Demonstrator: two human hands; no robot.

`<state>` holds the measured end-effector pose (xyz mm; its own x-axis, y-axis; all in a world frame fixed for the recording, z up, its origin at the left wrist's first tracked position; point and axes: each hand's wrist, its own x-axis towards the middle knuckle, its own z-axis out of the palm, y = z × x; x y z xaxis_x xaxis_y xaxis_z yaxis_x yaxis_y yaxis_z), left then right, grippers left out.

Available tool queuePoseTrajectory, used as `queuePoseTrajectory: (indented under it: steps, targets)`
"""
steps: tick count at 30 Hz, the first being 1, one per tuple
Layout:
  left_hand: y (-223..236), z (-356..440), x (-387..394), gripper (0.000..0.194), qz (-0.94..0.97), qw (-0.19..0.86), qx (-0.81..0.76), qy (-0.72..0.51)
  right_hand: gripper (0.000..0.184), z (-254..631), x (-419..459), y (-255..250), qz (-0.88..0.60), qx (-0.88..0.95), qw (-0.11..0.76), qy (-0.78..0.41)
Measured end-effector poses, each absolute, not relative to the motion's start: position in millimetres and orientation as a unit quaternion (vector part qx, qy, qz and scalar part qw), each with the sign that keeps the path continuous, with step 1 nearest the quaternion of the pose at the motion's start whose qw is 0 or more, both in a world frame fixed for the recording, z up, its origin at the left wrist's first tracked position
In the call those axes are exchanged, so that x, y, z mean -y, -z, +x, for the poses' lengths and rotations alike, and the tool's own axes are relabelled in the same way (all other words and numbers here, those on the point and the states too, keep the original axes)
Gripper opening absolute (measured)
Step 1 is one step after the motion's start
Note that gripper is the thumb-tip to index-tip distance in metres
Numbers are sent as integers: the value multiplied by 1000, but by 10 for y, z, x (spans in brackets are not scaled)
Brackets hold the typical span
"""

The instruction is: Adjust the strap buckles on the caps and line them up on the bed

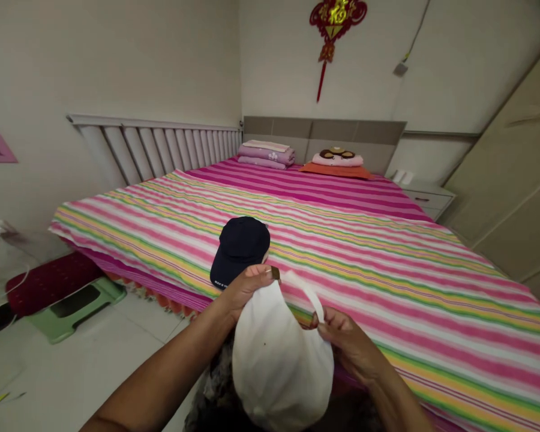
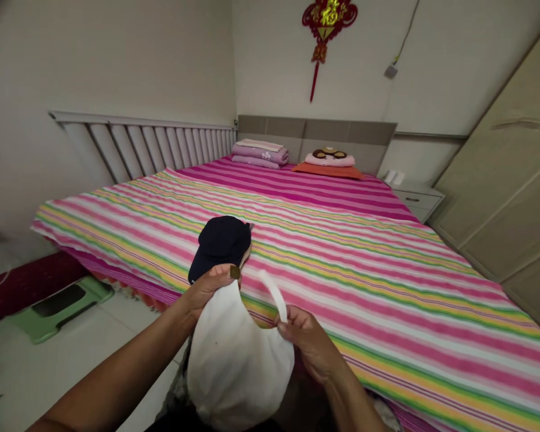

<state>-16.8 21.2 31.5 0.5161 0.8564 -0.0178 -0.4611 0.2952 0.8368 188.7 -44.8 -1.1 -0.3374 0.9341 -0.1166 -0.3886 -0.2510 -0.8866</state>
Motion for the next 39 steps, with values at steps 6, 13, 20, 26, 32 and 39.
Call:
queuePoseTrajectory:
  steps: [6, 13, 20, 26, 32, 39]
  targets:
    - [-616, -700, -343, 15, 397, 737, -303, -456, 20, 1515, 94, -144, -325, 294, 562, -702]
    - [-1008, -1214, -1137, 35, 442, 711, -326, -440, 19, 1145, -804, -486, -331, 303, 580, -680]
    - [-1030, -1222, -2062, 42, 487, 487, -545, -478, 20, 972, -1943, -573, -442, 323, 560, -621]
    - [-441, -1335, -1834, 65, 536, 418, -561, -473, 23, 1010, -1792, -14, -547, 321, 567, -526]
    - [37, -1240, -1375, 91, 714, 192, -525, -421, 32, 791, -1159, 411, -515, 416, 492, -565]
    - [345, -962, -1394, 80, 740, 112, -526, -404, 26, 677, -1175, 679, -537, 400, 449, -592]
